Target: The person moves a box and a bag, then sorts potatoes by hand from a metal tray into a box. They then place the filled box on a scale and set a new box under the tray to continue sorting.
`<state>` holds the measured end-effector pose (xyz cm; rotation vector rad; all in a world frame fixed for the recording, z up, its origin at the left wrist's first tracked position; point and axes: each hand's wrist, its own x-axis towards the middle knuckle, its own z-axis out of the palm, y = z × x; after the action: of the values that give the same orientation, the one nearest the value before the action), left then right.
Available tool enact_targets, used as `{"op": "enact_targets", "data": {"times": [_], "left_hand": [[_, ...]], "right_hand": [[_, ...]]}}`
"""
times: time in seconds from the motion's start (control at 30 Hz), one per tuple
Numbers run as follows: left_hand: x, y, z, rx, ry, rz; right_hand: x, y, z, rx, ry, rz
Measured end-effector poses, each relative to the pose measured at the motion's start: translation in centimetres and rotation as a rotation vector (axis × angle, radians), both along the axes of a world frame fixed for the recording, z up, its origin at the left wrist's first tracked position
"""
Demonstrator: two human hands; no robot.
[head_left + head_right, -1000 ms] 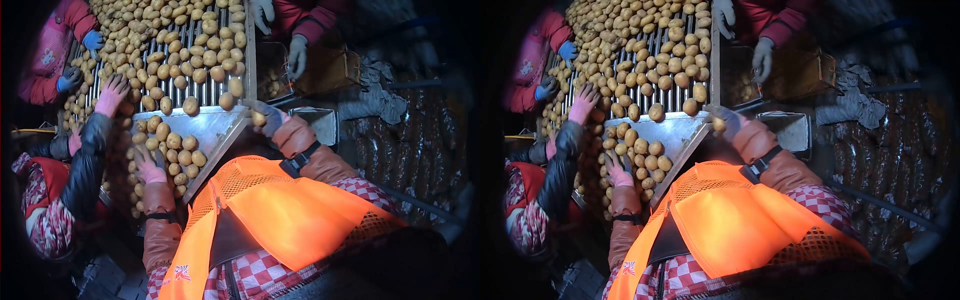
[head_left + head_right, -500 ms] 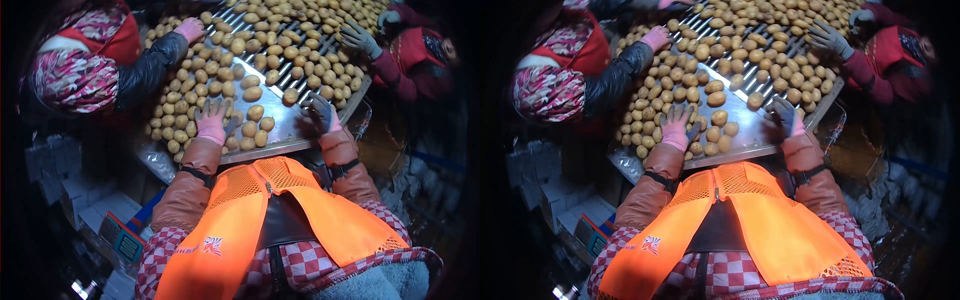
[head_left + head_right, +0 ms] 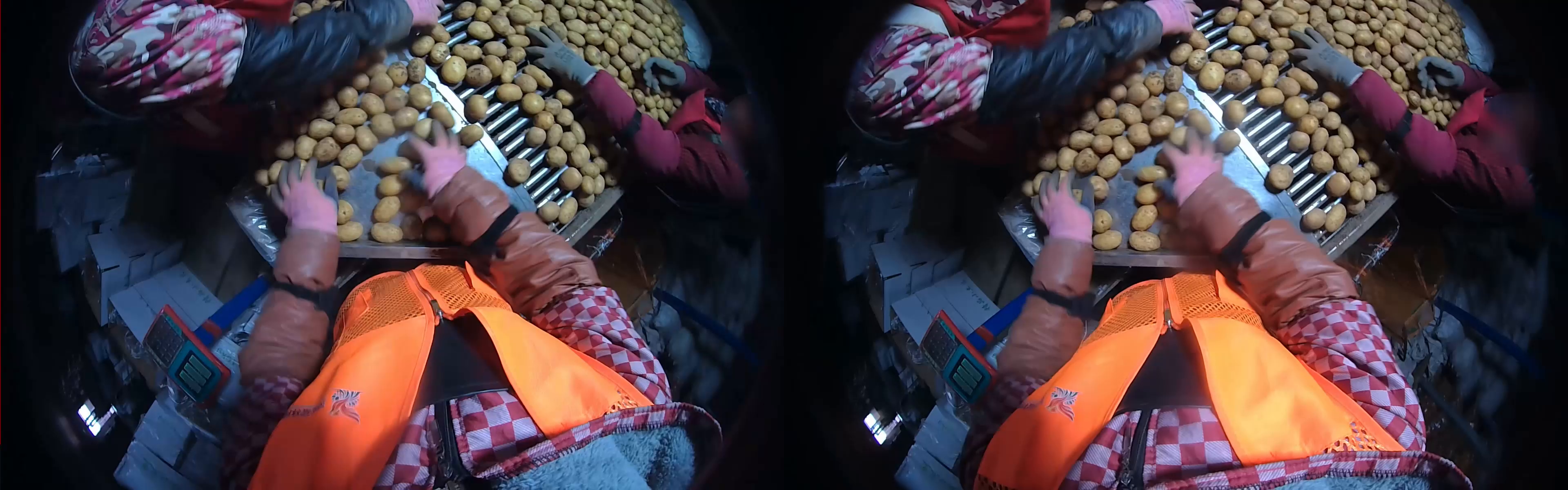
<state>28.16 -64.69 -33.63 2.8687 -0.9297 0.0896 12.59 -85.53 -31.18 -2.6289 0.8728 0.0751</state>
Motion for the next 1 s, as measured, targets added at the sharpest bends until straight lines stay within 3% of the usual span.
{"op": "enact_targets", "data": {"times": [0.03, 0.1, 0.17, 0.27, 0.37, 0.43, 0.5, 0.57, 0.63, 0.7, 0.73, 0.83, 0.9, 0.93, 0.97, 1.0], "left_hand": [[1.5, -1.9, -0.4, -0.056, 0.000, -0.074], [5.9, -6.5, -1.0, -0.226, 0.170, -0.195], [7.0, -12.6, 4.9, 0.026, 0.392, -0.002], [5.8, -16.7, 6.1, 0.213, 0.439, -0.070], [2.0, -14.2, 2.3, 0.146, 0.199, -0.285], [0.1, -10.8, 1.9, 0.189, 0.229, -0.405], [-1.5, -7.0, 3.6, 0.329, 0.257, -0.506], [-2.2, -2.8, 2.5, 0.216, 0.265, -0.487], [-2.5, -0.9, 1.8, 0.155, 0.282, -0.379], [-3.1, 0.3, 1.5, 0.158, 0.304, -0.171], [-3.9, 0.1, 2.1, 0.146, 0.284, -0.025], [-6.4, -1.6, 2.2, 0.055, 0.141, -0.091], [-7.6, -2.8, -0.2, 0.039, 0.113, -0.507], [-7.0, -2.7, -0.5, 0.053, 0.142, -0.532], [-6.2, -2.3, -0.8, 0.067, 0.173, -0.558], [-5.7, -1.9, -0.2, 0.084, 0.211, -0.590]], "right_hand": [[-0.4, 1.5, -0.6, -0.047, -0.049, 0.032], [-1.0, 3.1, -0.1, 0.105, -0.138, 0.160], [-2.1, 3.5, -0.6, 0.169, -0.183, 0.322], [-4.3, 3.6, -1.3, 0.292, -0.325, 0.370], [-6.4, 2.3, 1.4, 0.551, -0.436, 0.057], [-9.1, 1.0, 0.6, 0.564, -0.419, -0.249], [-11.1, -0.9, 3.6, 0.615, -0.270, -0.463], [-13.3, -2.5, 3.1, 0.265, 0.084, -0.447], [-13.8, -1.9, 2.9, 0.198, 0.142, -0.312], [-11.4, 0.3, 0.9, 0.262, 0.291, -0.481], [-10.4, 0.2, 0.3, 0.244, 0.276, -0.419], [-5.9, -0.8, -0.6, 0.274, 0.259, -0.260], [-3.2, -0.9, -2.7, 0.307, 0.152, -0.243], [-1.8, -0.4, -0.6, 0.418, 0.088, -0.218], [-2.1, -0.7, -3.2, 0.332, -0.149, -0.124], [-1.7, -1.7, -2.0, 0.482, -0.149, -0.088]]}}
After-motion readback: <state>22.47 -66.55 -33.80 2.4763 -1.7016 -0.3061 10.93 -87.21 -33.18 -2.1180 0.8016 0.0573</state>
